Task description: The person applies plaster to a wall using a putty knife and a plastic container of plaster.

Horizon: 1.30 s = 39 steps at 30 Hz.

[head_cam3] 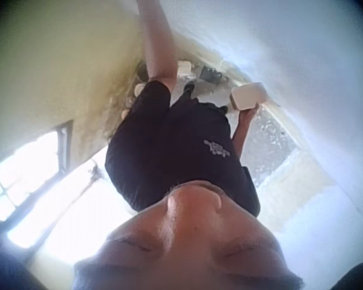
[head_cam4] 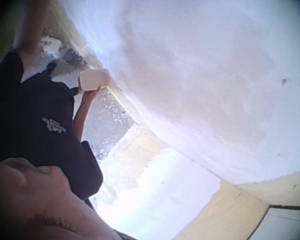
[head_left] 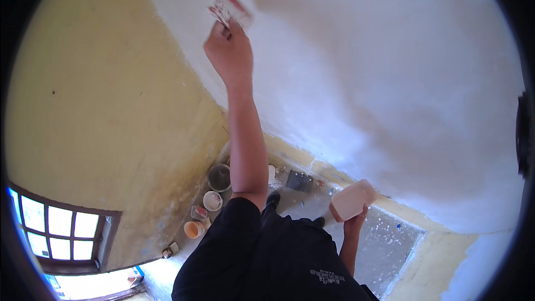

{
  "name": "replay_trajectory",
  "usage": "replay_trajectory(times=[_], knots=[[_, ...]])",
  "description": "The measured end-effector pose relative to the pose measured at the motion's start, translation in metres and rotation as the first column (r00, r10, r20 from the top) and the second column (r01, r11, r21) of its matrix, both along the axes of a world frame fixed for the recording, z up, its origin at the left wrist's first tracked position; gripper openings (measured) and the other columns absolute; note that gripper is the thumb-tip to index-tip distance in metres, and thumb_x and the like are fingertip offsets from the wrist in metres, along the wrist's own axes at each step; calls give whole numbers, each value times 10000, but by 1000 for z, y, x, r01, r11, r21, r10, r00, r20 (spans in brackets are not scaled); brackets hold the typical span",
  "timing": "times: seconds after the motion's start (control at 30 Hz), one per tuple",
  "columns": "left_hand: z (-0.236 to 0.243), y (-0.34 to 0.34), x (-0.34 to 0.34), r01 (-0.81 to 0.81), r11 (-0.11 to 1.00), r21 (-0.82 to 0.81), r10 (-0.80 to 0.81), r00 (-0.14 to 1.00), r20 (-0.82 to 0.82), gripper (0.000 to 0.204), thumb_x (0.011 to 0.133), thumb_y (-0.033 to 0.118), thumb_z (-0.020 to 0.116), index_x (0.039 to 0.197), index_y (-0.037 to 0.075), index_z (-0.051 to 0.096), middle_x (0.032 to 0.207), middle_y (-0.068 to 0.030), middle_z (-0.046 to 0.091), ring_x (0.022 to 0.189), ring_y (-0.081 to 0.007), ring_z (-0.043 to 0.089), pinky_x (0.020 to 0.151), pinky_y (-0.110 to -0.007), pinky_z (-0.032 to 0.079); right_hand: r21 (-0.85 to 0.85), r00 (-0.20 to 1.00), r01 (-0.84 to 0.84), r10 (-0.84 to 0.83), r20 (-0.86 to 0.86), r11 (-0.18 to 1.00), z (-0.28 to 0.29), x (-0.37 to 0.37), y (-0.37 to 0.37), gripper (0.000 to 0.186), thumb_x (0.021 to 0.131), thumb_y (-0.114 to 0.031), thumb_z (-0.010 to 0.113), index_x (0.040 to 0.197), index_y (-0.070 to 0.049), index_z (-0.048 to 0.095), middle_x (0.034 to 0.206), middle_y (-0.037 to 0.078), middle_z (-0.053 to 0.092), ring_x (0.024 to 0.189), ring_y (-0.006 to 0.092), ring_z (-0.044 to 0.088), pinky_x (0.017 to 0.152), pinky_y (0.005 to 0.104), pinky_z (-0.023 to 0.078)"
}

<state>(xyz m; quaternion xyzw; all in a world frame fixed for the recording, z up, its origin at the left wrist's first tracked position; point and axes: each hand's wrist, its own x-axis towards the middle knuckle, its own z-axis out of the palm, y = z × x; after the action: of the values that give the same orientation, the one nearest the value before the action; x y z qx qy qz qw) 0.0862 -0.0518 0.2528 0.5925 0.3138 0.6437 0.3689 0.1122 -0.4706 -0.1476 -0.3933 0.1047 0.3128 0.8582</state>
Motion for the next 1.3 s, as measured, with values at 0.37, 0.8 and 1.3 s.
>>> replay_trajectory(times=[0.37, 0.8, 1.3], knots=[[-357, -99, 64, 182, 910, 372, 103, 772, -628, 450, 863, -29, 514, 1308, -50, 454, 1302, -303, 481, 1207, -421, 491, 849, -404, 544, -58, 999, 29, -31, -29, 998, -12, -1, -14, 545, 939, -425, 425, 1340, -56, 397, 1293, 97, 513, 1187, 258, 513, 1009, 407, 411], [-454, 57, -28, 84, 993, -81, -90, 115, -989, 91, 752, 52, 577, 725, -31, 603, 661, -92, 596, 576, -147, 569, 479, -293, 479, -6, 1000, -8, 8, -22, 1000, -6, 12, 1, 572, 935, -433, 436, 1358, -54, 372, 1309, 96, 498, 1221, 262, 484, 1025, 414, 396], [-75, -60, 56, 79, 995, -65, -90, 978, -189, 211, 836, -13, 525, 1003, -79, 636, 742, -115, 687, 642, -110, 609, 579, -284, 461, -38, 999, -33, 33, -4, 999, -8, 7, 6, 565, 931, -419, 441, 1353, -50, 379, 1300, 105, 505, 1208, 269, 493, 1009, 417, 408]])
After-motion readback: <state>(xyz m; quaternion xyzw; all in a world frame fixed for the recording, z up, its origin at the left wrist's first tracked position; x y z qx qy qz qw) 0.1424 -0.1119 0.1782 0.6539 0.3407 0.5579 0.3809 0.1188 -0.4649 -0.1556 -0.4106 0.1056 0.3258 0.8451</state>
